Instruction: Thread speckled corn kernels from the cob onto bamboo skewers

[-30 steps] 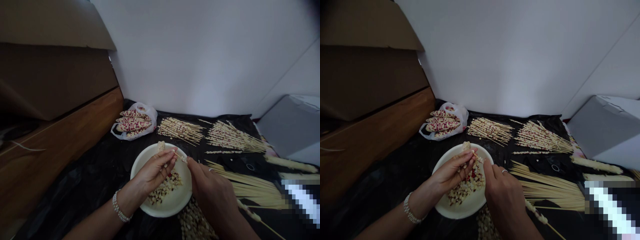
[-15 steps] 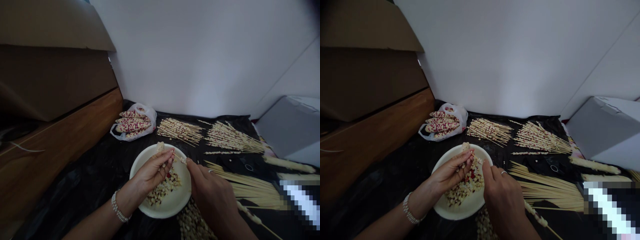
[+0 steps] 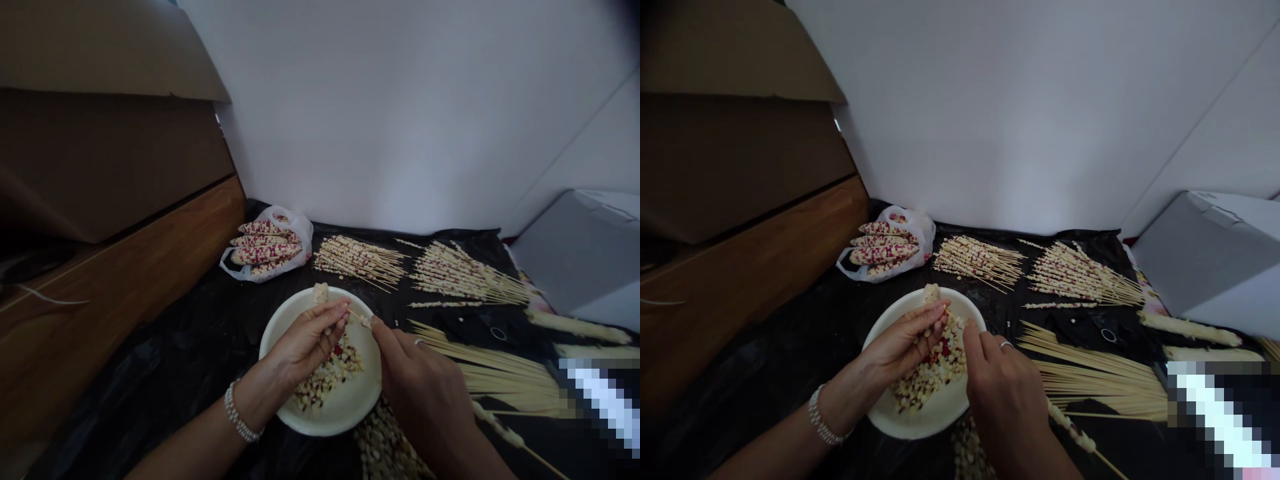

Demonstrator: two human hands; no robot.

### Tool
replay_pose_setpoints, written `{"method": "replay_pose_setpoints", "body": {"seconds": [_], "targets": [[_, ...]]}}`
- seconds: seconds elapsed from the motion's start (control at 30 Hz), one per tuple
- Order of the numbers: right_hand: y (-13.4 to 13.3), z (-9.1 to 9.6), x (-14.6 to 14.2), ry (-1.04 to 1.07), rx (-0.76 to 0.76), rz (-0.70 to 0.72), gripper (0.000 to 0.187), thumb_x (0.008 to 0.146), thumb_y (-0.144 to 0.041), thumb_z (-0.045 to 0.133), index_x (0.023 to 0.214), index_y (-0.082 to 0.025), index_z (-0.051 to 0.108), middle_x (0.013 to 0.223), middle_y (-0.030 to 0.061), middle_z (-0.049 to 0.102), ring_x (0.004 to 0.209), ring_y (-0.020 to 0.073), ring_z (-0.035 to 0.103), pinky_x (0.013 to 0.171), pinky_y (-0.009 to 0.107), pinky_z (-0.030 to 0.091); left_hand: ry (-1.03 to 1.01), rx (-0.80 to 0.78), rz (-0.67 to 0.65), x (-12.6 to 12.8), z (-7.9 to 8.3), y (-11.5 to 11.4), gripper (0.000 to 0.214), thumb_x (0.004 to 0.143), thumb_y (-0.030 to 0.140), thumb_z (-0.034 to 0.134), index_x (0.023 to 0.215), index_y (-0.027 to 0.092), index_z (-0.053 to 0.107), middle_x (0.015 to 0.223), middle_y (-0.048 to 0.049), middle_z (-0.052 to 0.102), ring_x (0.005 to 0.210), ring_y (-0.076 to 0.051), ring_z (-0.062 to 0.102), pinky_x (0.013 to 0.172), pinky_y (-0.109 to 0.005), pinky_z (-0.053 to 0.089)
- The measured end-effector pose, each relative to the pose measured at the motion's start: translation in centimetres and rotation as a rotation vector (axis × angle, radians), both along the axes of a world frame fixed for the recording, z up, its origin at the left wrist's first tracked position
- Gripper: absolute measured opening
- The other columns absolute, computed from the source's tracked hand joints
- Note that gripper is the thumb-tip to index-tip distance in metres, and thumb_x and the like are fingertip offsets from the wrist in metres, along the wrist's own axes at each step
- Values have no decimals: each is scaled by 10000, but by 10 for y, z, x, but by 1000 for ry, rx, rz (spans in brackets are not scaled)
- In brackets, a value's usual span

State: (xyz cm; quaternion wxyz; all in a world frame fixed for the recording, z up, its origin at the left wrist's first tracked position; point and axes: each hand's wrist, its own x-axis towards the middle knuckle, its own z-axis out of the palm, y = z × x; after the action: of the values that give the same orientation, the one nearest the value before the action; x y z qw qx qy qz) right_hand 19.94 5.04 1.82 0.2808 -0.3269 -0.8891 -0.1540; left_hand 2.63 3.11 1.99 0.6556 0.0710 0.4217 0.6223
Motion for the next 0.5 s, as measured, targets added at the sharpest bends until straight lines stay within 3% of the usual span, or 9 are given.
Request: {"method": "replay_pose_setpoints", "body": {"seconds": [0.5], "targets": [[1, -4, -3, 37, 23, -8, 309, 829, -86, 427, 1084, -124, 597, 769, 37, 664, 532, 132, 556, 477, 263, 353, 149, 122, 40, 10, -7, -3, 223, 718, 196, 756, 930, 125, 740, 798, -33, 679, 694, -50, 591, 704, -126, 489]]}}
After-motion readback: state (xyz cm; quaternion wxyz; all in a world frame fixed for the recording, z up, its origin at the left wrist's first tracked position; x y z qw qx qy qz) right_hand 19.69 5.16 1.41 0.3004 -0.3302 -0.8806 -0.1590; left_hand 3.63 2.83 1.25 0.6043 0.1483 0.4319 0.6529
